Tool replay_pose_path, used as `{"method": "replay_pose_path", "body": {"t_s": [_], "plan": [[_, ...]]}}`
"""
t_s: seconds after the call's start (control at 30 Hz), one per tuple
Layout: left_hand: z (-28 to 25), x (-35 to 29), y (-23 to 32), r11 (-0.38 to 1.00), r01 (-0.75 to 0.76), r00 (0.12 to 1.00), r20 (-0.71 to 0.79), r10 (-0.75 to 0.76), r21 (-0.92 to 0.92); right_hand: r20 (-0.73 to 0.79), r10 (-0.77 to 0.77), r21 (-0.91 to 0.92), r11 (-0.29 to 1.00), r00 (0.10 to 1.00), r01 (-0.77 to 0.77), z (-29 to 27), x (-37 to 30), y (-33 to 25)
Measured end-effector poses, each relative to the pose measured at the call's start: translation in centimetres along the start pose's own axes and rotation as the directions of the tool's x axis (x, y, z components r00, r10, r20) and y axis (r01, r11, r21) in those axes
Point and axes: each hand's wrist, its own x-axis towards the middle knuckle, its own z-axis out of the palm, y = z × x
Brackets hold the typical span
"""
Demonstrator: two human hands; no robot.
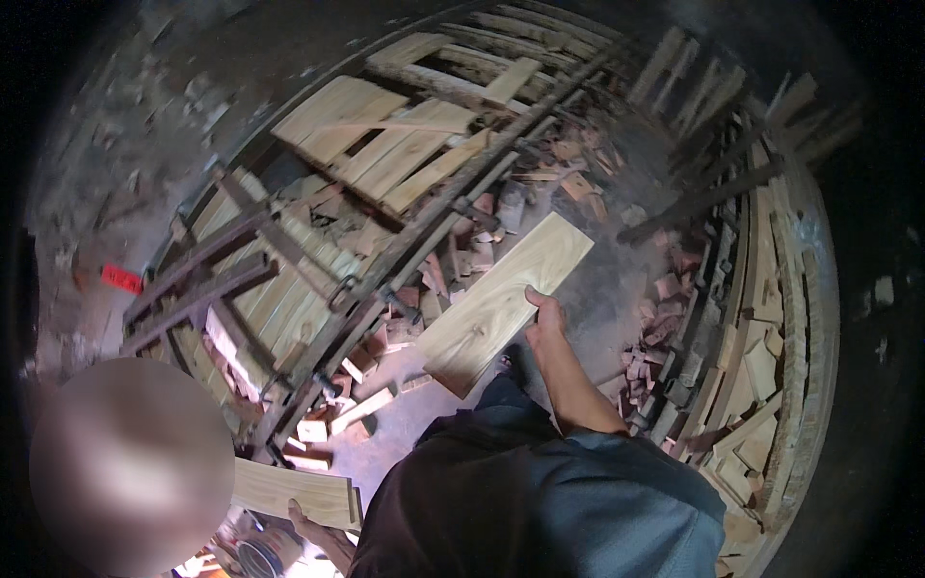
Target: The person picks up wooden planks from a pile and stacks them on a workbench. They repeatedly lift, align, and place the planks into a growing stack, occasionally moving to different areas to gather more pieces.
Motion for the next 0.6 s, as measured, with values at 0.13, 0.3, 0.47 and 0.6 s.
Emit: {"method": "replay_pose_path", "body": {"t_s": [0.13, 0.3, 0.47, 0.6], "plan": [[11.6, 1.1, -1.2, 0.998, 0.046, 0.971, 0.235, -0.035, -0.041, -0.051, -0.064, 0.122, 0.99, 0.997, 0.07, -4.1, 5.6, -4.6], [27.5, 1.4, -5.0, 0.997, 0.064, 0.95, 0.305, -0.074, 0.041, -0.153, -0.034, 0.217, 0.974, 0.988, 0.067, -8.6, 9.9, -12.7], [39.7, 2.4, -10.5, 0.991, 0.083, 0.918, 0.38, -0.116, 0.1, -0.087, -0.209, 0.337, 0.914, 0.974, 0.226, -11.8, 12.4, -17.7], [49.0, 2.4, -14.9, 0.976, 0.146, 0.852, 0.482, -0.206, 0.16, -0.23, -0.148, 0.377, 0.898, 0.962, 0.228, -15.4, 14.5, -20.8]]}}
